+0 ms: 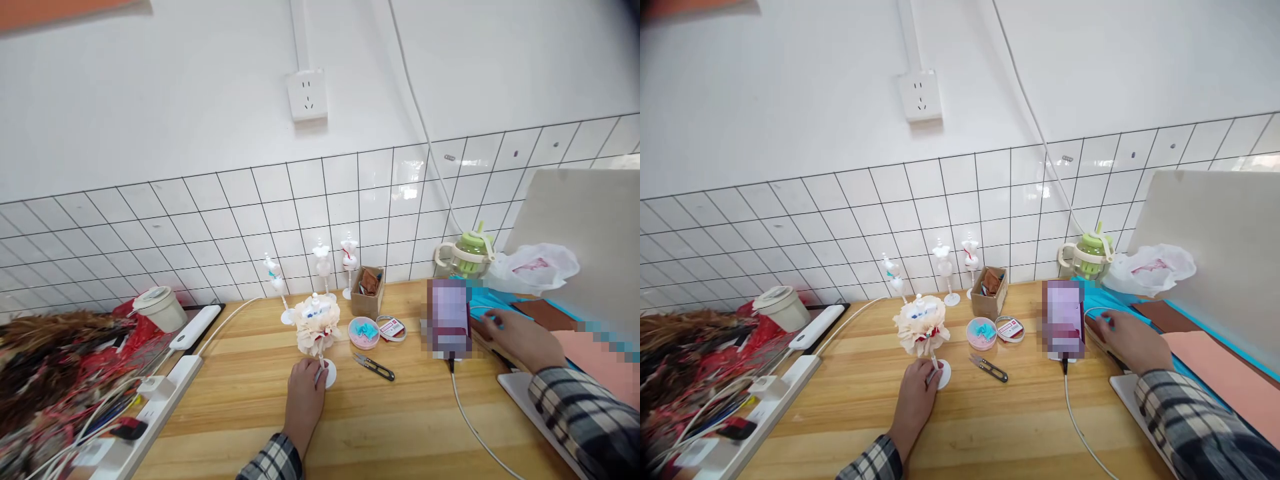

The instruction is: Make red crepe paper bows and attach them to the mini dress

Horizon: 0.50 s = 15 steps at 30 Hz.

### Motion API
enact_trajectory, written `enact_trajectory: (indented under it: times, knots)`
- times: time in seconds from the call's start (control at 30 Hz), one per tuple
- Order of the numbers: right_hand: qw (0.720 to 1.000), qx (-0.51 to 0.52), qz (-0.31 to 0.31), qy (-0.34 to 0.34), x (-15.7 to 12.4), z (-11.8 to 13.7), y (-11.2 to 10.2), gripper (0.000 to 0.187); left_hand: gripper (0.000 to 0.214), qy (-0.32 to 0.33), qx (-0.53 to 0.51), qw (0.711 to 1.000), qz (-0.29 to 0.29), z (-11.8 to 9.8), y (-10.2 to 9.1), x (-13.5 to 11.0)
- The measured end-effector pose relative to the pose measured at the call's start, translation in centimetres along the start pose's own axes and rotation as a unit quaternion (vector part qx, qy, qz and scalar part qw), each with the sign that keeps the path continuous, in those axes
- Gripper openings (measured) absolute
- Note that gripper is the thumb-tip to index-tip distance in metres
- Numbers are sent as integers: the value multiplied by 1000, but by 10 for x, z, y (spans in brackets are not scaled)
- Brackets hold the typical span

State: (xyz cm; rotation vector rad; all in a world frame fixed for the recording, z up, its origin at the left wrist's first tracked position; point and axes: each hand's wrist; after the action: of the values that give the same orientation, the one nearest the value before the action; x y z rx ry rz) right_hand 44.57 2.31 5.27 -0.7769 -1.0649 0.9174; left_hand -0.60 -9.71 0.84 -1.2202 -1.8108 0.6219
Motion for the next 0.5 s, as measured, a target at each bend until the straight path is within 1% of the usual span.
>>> enact_trajectory:
  times: [0.03,0.07,0.1,0.13,0.17,0.2,0.23,0.27,0.3,0.33,0.37,0.43,0.5]
  knots:
    - [998,16,-61,3,-8,15,-17,34,28,-2,2,1000,1,-1,0,0]
    - [992,40,-117,-16,-17,34,-33,34,28,-4,5,1000,2,-2,0,0]
    - [983,72,-153,-66,-25,56,-49,33,28,-5,8,1000,4,-4,0,0]
    - [971,109,-162,-139,-32,81,-62,32,28,-6,11,1000,6,-5,-1,0]
    - [956,134,-123,-228,-37,108,-72,30,27,-7,14,1000,7,-7,-1,0]
    - [943,142,-85,-289,-38,136,-78,28,28,-9,17,1000,7,-9,-2,0]
    - [931,138,-43,-335,-36,165,-81,28,28,-11,18,1000,7,-10,-3,0]
    - [924,124,-14,-362,-29,192,-79,29,28,-12,19,1000,8,-11,-3,0]
    - [920,97,31,-378,-19,217,-74,30,29,-13,18,1000,9,-11,-4,0]
    - [923,56,82,-372,-7,237,-65,28,29,-14,16,1000,10,-11,-4,1]
    - [932,4,137,-335,7,254,-54,27,29,-15,13,1000,10,-11,-5,1]
    - [944,-38,162,-284,36,274,-27,21,29,-21,4,1000,10,-10,-5,1]
    - [949,-63,184,-247,59,281,0,20,28,-31,-3,999,7,-9,-6,1]
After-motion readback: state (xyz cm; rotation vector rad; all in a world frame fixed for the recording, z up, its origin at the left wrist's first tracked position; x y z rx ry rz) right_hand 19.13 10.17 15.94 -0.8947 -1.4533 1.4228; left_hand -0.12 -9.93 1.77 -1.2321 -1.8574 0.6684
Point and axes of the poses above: each hand's wrist, its own x-axis towards the middle knuckle, its own y-axis out of the palm, z = x × y, and after that the axes turned 7 degrees about -z, right-handed
